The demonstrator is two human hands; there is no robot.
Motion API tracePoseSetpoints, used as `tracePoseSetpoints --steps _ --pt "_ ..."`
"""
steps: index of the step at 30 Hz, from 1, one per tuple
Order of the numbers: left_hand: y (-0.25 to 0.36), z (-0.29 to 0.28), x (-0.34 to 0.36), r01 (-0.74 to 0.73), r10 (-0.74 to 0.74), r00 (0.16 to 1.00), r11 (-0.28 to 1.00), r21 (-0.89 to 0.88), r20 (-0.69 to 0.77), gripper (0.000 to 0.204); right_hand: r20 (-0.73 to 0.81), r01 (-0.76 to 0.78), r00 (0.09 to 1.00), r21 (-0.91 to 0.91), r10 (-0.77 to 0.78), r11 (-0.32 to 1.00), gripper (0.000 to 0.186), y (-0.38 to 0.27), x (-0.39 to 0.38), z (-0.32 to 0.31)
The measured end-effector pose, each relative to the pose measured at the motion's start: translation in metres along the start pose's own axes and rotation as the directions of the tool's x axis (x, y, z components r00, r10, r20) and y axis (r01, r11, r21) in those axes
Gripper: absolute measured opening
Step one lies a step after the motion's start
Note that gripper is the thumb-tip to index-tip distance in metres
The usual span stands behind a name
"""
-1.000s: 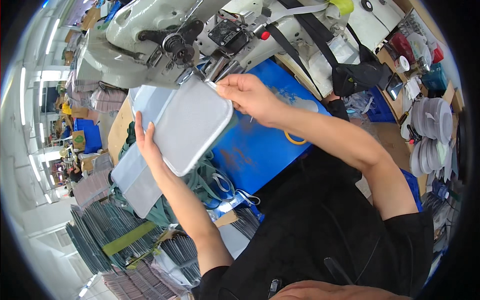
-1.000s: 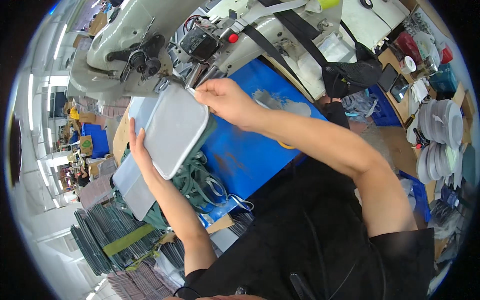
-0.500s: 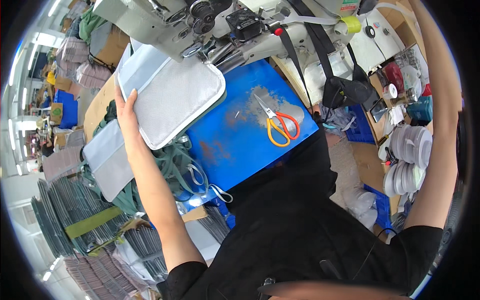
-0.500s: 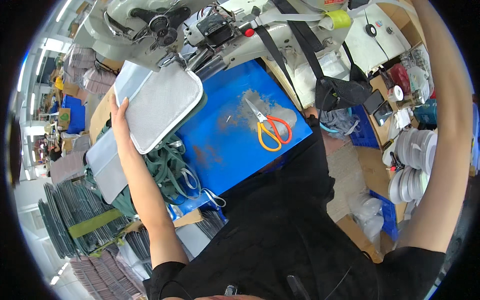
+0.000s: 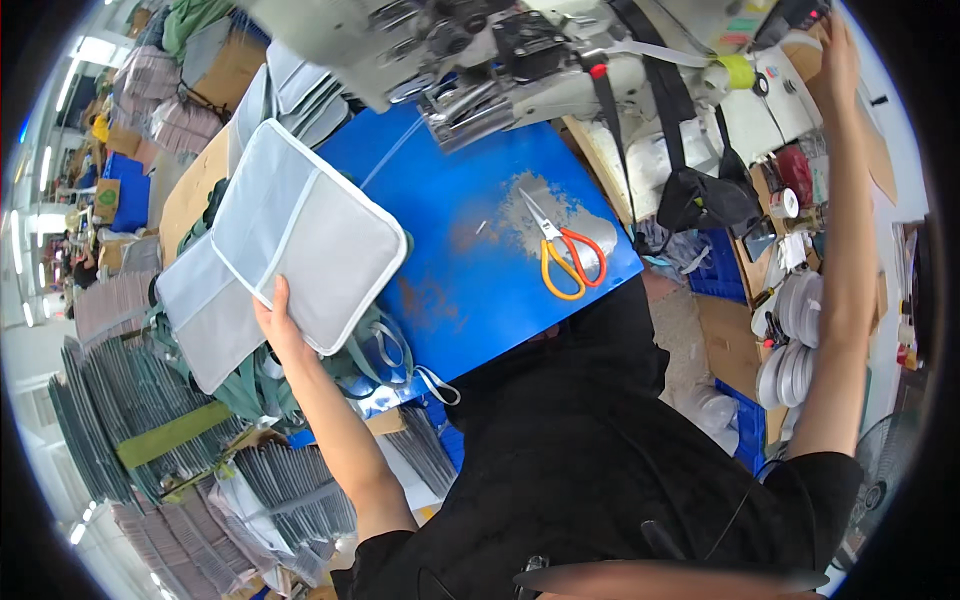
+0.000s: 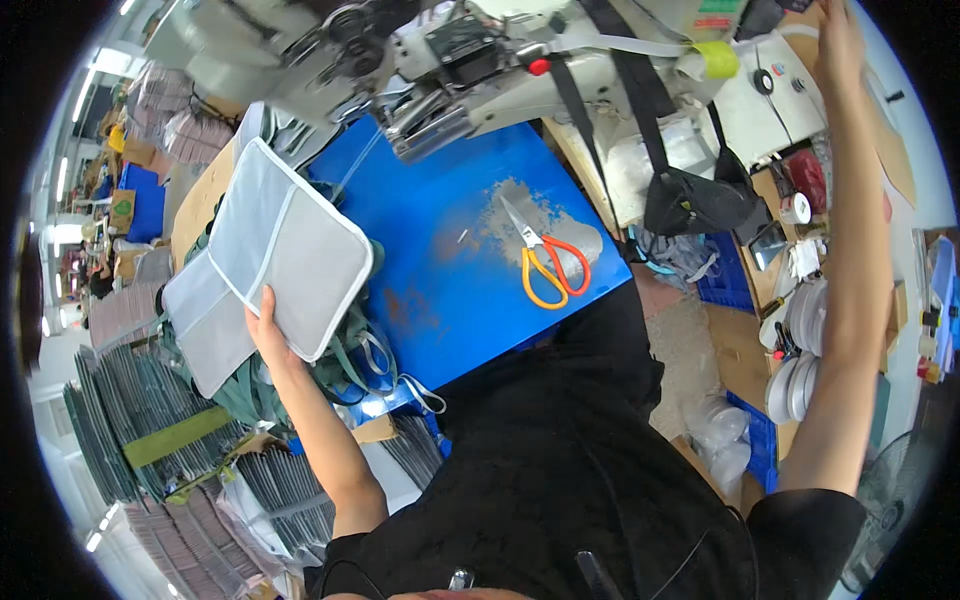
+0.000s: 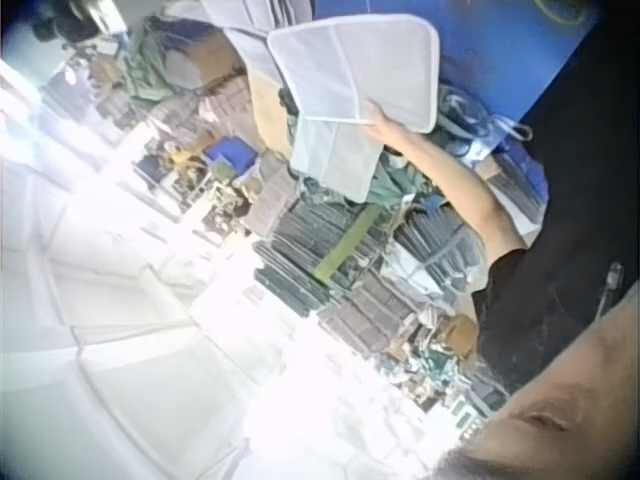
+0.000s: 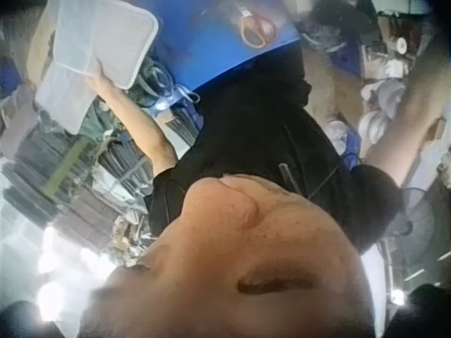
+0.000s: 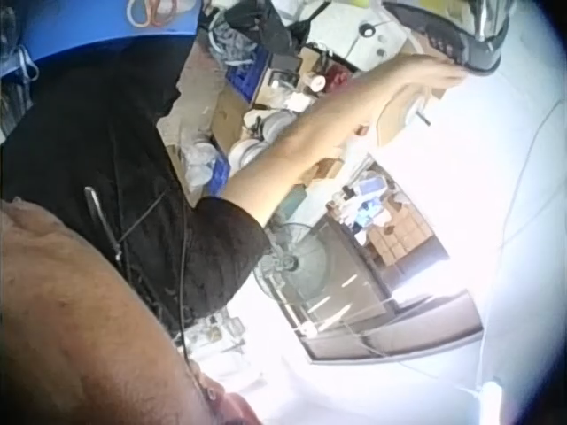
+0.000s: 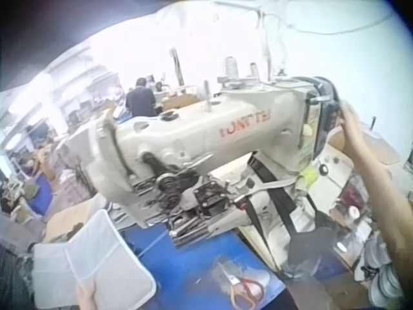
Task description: Sewing fabric bags and attaching straps using an industrial sewing machine.
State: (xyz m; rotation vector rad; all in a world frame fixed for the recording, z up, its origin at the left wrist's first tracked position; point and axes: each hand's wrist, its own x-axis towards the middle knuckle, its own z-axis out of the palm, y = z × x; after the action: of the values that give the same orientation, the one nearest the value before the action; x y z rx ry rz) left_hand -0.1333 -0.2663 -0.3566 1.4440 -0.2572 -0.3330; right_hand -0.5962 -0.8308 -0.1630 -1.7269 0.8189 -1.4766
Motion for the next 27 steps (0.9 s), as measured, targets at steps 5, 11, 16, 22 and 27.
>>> tracePoseSetpoints --steps 5,11,16,22,27 --pt "-0.01 -0.005 -0.029 -0.108 0.105 0.993 0.992 -0.067 -0.052 0.043 0.414 0.134 0.904 -0.512 0.108 0.848 0.04 0.064 -0.278 0.057" --pt "-0.004 0.005 -0.053 -0.151 0.145 0.985 0.987 -0.062 -0.094 0.047 0.75 0.147 0.542 -0.528 0.379 0.837 0.08 0.054 -0.364 0.111" --pt "0.009 0.01 -0.05 -0.149 0.144 0.986 0.987 -0.057 -0.083 0.047 0.823 -0.701 0.133 -0.316 0.552 0.639 0.095 0.067 -0.347 0.111" --pt "0.017 0.003 -0.049 -0.159 0.156 0.987 0.986 -0.059 -0.039 0.04 0.859 -0.542 0.332 -0.165 0.39 0.824 0.074 -0.032 -0.33 0.187" --pt "0.032 0.012 -0.056 -0.143 0.142 0.989 0.989 -0.023 -0.032 0.04 0.855 -0.561 0.353 -0.132 0.38 0.817 0.073 -0.035 -0.321 0.228"
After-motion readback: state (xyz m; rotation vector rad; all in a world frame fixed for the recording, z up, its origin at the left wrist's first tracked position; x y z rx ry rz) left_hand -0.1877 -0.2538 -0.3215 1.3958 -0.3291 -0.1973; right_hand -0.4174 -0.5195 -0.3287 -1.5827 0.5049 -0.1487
